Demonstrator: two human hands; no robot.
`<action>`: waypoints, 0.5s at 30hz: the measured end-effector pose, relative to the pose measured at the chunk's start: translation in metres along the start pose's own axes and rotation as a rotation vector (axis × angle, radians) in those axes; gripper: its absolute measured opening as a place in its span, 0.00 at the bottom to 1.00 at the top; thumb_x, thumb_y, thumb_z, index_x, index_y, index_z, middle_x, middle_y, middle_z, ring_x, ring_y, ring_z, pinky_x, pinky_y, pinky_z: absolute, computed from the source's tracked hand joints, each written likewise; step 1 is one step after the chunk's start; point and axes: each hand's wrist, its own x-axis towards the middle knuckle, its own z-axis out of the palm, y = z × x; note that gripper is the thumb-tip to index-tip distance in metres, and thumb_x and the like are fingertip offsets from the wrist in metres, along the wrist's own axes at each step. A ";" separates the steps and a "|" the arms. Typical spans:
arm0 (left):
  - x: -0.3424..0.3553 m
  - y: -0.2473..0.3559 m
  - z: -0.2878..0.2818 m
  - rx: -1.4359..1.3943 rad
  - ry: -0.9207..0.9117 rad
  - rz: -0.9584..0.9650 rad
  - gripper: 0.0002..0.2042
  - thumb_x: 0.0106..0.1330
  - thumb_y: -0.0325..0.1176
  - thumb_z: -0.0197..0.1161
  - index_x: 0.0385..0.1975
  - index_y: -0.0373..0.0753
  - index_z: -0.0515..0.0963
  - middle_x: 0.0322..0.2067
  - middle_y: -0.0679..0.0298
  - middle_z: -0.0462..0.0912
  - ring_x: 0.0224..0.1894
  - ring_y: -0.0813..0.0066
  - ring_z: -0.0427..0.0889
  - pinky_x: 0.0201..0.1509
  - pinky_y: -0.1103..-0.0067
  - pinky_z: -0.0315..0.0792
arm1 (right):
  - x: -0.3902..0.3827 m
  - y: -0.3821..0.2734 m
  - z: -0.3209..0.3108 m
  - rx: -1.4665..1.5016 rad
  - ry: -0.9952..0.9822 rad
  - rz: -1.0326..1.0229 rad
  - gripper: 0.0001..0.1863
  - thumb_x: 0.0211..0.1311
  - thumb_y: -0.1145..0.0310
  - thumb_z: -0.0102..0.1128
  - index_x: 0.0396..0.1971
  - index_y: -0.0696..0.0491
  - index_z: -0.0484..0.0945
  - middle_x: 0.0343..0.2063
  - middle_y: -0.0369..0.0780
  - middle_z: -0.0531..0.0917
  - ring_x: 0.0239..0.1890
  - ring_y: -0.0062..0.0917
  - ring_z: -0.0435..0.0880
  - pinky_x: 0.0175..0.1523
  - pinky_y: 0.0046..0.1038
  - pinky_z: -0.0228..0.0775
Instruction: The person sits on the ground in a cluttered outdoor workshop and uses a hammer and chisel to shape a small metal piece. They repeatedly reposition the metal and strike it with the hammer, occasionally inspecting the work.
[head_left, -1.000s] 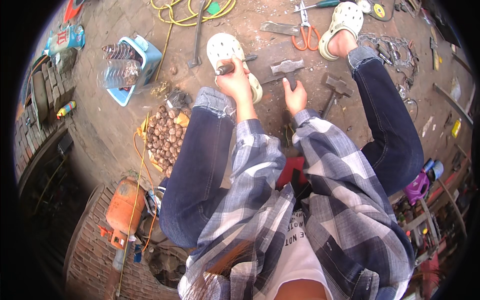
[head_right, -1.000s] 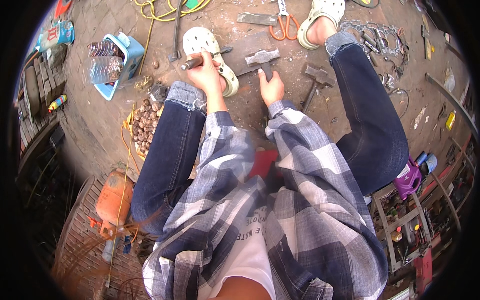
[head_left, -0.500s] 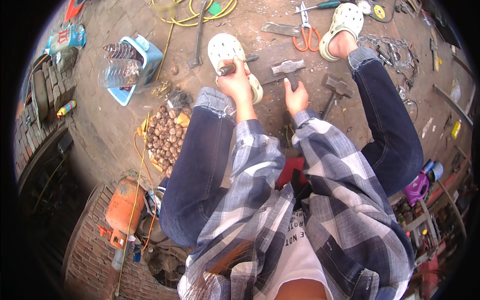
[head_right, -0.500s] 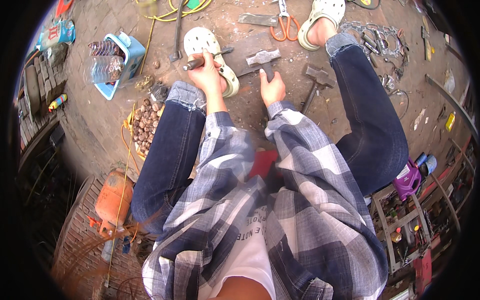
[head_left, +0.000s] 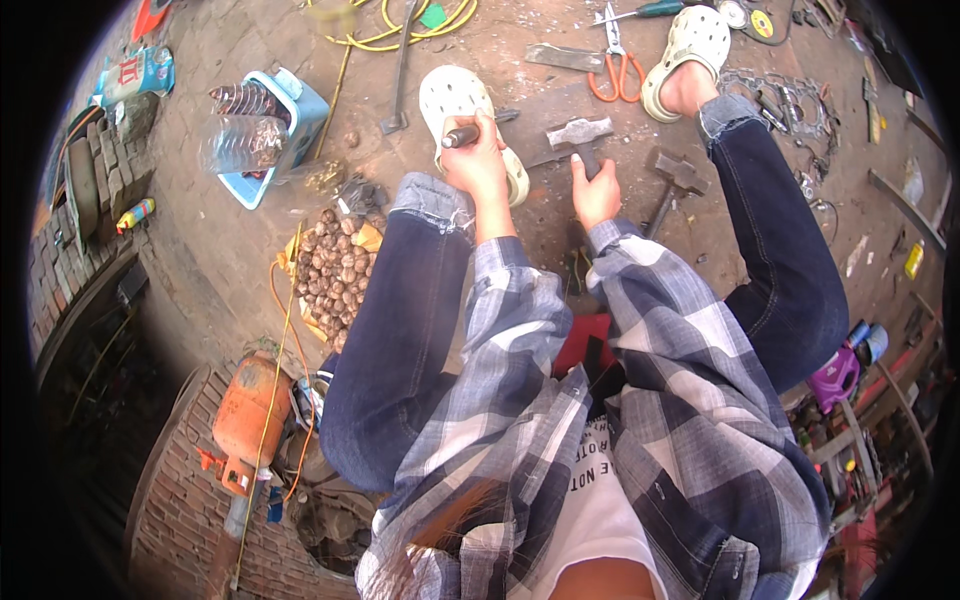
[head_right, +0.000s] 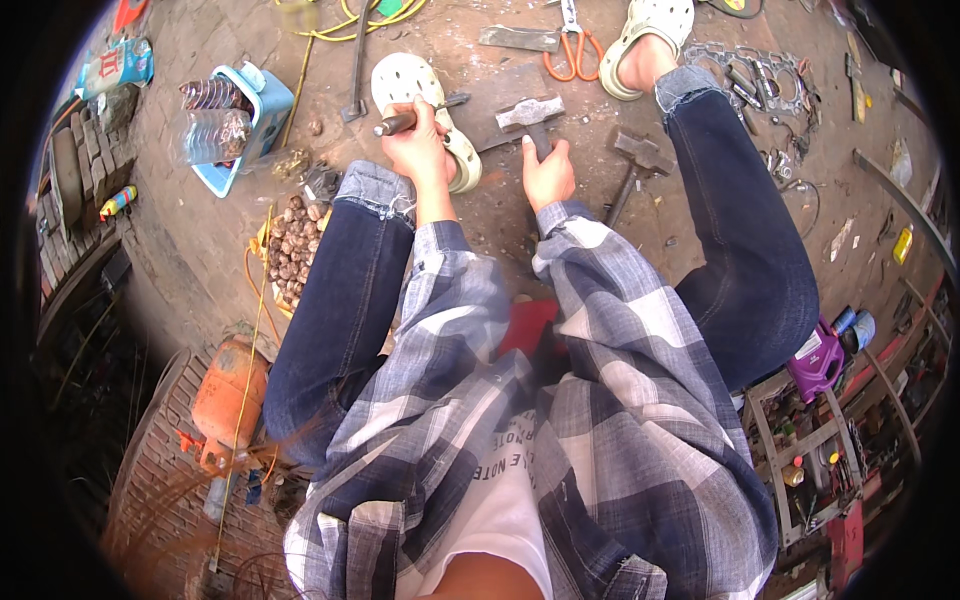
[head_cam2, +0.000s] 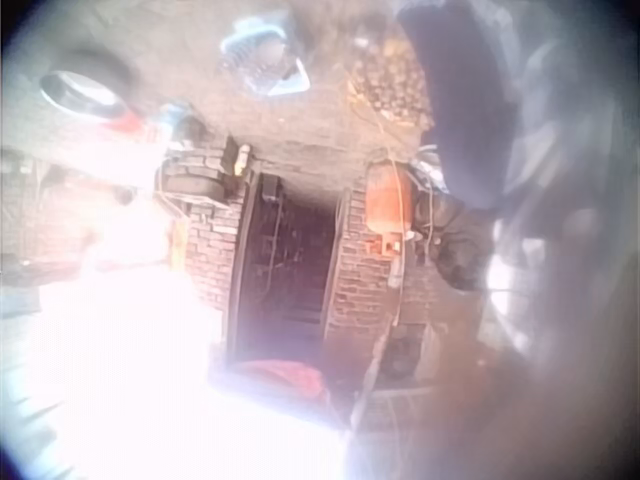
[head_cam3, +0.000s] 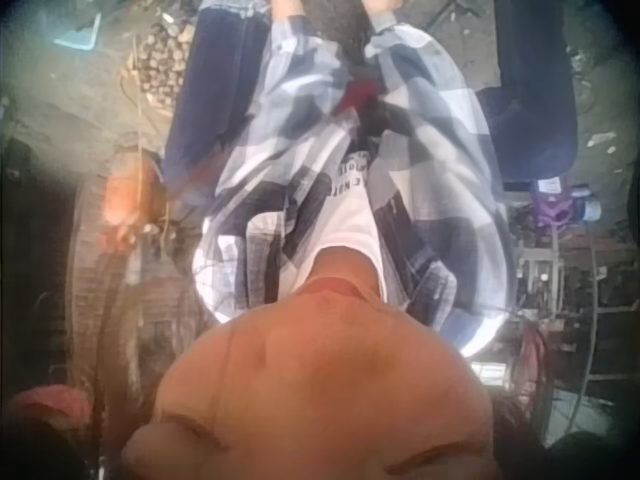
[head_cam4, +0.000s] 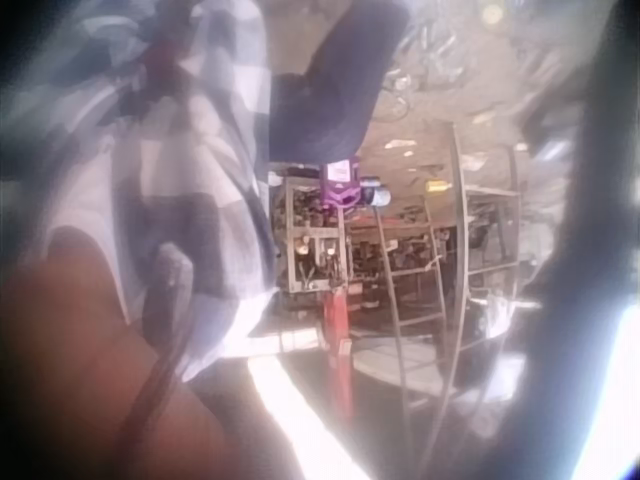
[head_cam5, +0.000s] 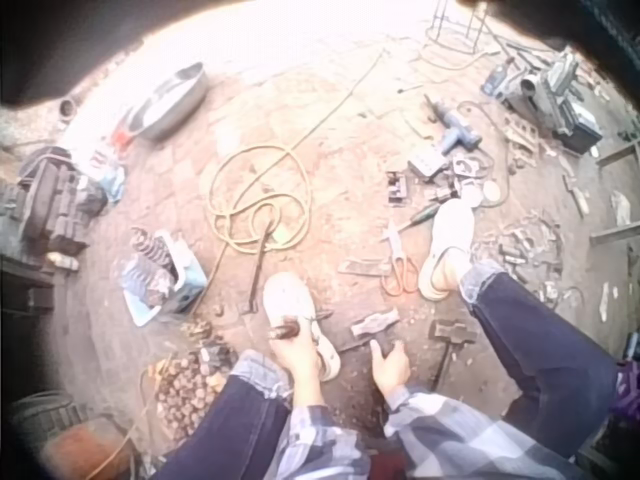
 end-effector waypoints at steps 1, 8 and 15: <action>0.001 -0.001 -0.001 -0.025 -0.011 0.005 0.09 0.61 0.23 0.61 0.22 0.37 0.67 0.16 0.66 0.72 0.12 0.82 0.68 0.14 0.83 0.62 | -0.003 -0.008 -0.005 -0.027 0.026 0.010 0.28 0.56 0.43 0.57 0.36 0.58 0.75 0.31 0.54 0.81 0.37 0.50 0.80 0.42 0.43 0.70; 0.002 -0.005 -0.002 0.001 -0.022 0.026 0.10 0.61 0.25 0.61 0.21 0.34 0.69 0.13 0.65 0.71 0.12 0.82 0.68 0.17 0.83 0.63 | -0.007 -0.035 -0.036 0.072 -0.076 -0.054 0.31 0.58 0.40 0.53 0.34 0.59 0.77 0.28 0.53 0.81 0.35 0.50 0.80 0.40 0.42 0.70; 0.014 -0.035 -0.015 0.445 0.002 0.525 0.10 0.62 0.28 0.62 0.21 0.34 0.71 0.16 0.64 0.73 0.17 0.80 0.69 0.23 0.81 0.66 | -0.101 -0.141 -0.120 0.707 -0.518 -0.367 0.16 0.65 0.59 0.55 0.32 0.59 0.75 0.21 0.32 0.77 0.23 0.12 0.68 0.27 0.20 0.63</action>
